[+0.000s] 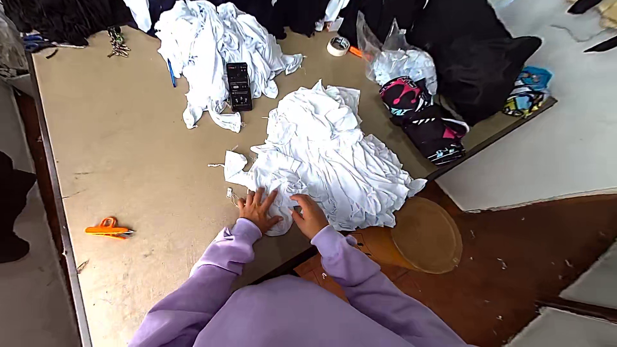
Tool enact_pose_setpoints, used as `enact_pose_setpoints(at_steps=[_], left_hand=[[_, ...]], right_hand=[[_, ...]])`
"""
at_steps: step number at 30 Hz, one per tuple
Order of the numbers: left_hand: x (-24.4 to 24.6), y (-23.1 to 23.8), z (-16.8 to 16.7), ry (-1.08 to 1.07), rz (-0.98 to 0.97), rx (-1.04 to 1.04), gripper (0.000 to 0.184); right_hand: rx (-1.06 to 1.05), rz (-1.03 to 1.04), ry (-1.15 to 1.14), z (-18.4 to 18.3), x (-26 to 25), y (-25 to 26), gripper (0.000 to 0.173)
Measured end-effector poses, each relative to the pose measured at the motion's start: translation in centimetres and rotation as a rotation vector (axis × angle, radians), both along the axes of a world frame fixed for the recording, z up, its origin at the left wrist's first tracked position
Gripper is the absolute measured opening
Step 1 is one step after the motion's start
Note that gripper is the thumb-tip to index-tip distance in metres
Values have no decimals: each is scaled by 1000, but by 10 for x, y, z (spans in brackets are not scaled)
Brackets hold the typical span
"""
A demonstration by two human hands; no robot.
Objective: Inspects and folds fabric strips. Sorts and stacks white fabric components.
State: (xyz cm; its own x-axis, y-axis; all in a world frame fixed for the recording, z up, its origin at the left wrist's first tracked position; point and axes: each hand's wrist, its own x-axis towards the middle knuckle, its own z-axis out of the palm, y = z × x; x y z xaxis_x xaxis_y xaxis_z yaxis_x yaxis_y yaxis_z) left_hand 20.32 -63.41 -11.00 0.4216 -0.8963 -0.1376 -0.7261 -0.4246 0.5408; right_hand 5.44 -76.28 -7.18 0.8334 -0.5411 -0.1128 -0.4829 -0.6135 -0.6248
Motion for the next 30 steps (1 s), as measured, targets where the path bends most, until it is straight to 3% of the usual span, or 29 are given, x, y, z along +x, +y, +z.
enact_pose_setpoints(at_steps=[2,4,6,9,13,16,18,20,22,24,30], left_hand=[[3,-5,-7,34,-53,-68,47],[18,5,-8,62,-21,-121,34],[38,33,-2,57,129,-90,32],[56,98,16,28,480,123,33],[38,162,20,-201,794,142,40],[3,138,28,-349,813,44,50],[-31,99,27,-283,656,10,54],[-71,69,0,-239,447,-9,59],[-102,62,-32,-321,390,-17,60],[-117,71,-43,-391,473,-33,56],[-126,104,-18,-473,774,61,47]], right_hand=[[-32,-18,-57,-7,6,-21,38],[-71,-13,-62,-13,3,-45,39],[-148,7,-42,-21,-8,-72,39],[-300,70,-3,-26,-21,-109,38],[-370,214,56,-22,2,-137,48],[-345,445,32,-24,38,-133,56],[-301,600,37,-31,61,-127,58],[-329,586,45,-48,71,-138,60],[-405,447,30,-59,70,-168,54],[-443,381,47,-54,60,-196,47],[-526,369,101,-40,14,-240,46]])
